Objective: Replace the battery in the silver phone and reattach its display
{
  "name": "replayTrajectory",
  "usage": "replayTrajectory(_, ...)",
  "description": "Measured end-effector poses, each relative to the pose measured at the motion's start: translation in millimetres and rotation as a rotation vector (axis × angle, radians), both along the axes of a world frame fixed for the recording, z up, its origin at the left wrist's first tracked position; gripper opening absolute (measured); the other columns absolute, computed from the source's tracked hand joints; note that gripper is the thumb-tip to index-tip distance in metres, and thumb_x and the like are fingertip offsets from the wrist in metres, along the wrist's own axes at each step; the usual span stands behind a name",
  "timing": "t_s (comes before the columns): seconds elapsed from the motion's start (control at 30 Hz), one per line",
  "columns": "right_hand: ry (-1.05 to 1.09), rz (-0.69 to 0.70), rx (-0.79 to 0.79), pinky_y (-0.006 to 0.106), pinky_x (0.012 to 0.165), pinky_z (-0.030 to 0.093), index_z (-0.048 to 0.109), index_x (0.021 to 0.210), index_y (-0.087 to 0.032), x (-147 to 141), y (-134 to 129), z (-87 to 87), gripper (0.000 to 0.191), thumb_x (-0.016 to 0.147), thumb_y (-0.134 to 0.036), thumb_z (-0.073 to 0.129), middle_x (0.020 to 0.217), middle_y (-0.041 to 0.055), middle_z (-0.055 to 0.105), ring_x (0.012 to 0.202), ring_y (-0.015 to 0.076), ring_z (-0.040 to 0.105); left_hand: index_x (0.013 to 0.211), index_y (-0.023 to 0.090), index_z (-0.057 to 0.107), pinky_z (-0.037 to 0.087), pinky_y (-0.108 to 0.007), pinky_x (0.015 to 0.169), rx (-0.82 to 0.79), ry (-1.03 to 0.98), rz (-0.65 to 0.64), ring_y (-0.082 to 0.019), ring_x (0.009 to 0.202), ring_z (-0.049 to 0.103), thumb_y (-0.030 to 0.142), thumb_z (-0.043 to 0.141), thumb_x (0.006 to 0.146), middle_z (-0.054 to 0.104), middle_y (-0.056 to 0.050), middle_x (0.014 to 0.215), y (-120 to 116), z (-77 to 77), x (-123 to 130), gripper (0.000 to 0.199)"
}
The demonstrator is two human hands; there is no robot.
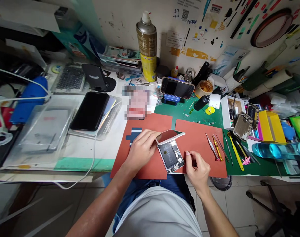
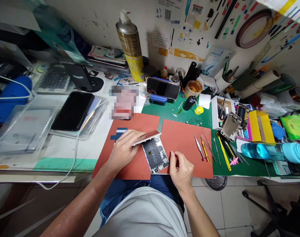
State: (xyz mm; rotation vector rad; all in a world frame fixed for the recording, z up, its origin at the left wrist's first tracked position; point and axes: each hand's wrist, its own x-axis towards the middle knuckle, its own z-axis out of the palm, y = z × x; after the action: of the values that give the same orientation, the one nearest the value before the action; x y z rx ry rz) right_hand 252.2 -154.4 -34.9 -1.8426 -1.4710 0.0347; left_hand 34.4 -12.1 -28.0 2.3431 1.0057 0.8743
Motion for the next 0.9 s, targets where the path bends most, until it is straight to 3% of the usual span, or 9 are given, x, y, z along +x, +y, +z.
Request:
replayTrajectory(0.33,0.041,0.063,-0.033,0.023,0.062,0.051,0.074,0.103,-0.016,0.2,0.4,10.3,0.014,0.104,-0.022,0.062,0.080,0.0031,0.071,0.063,0.0119,0.065,0.119,0.021,0.067,0.055,-0.040,0.091,-0.014,-0.016,0.006,-0.023,0.103,0.064,0.013,0.045,0.106,0.075,-0.007,0.110,0.5,3.0,2.0,0.026)
replayTrajectory(0.5,0.182,0.217,-0.103,0.026,0.069,0.056,0.076,0.110,-0.018,1.0,1.8,25.3,0.016,0.103,-0.018,0.062,0.089,0.0054,0.068,0.078,0.0152,0.068,0.116,0.022,0.068,0.054,-0.038,0.092,-0.057,-0.047,0.024,-0.022,0.101,0.065,0.021,0.048,0.109,0.075,-0.006,0.108,1.5,3.8,4.0,0.021)
replayTrajectory(0.7,-0.095,0.444,-0.108,0.026,0.066,0.052,0.073,0.119,-0.018,11.8,7.4,20.2,0.024,0.103,-0.011,0.057,0.098,0.0075,0.065,0.077,0.0141,0.062,0.118,0.021,0.067,0.053,-0.036,0.090,-0.055,-0.059,0.021,-0.021,0.101,0.064,0.018,0.050,0.108,0.074,-0.005,0.108,2.2,2.2,3.7,0.020)
replayTrajectory(0.9,-0.250,0.552,-0.109,0.025,0.065,0.047,0.069,0.126,-0.019,23.5,17.8,18.6,0.033,0.100,-0.004,0.055,0.097,0.0076,0.063,0.078,0.0146,0.058,0.118,0.021,0.067,0.053,-0.037,0.090,-0.048,-0.077,0.019,-0.022,0.101,0.064,0.019,0.050,0.109,0.074,-0.005,0.108,2.7,1.4,3.9,0.019)
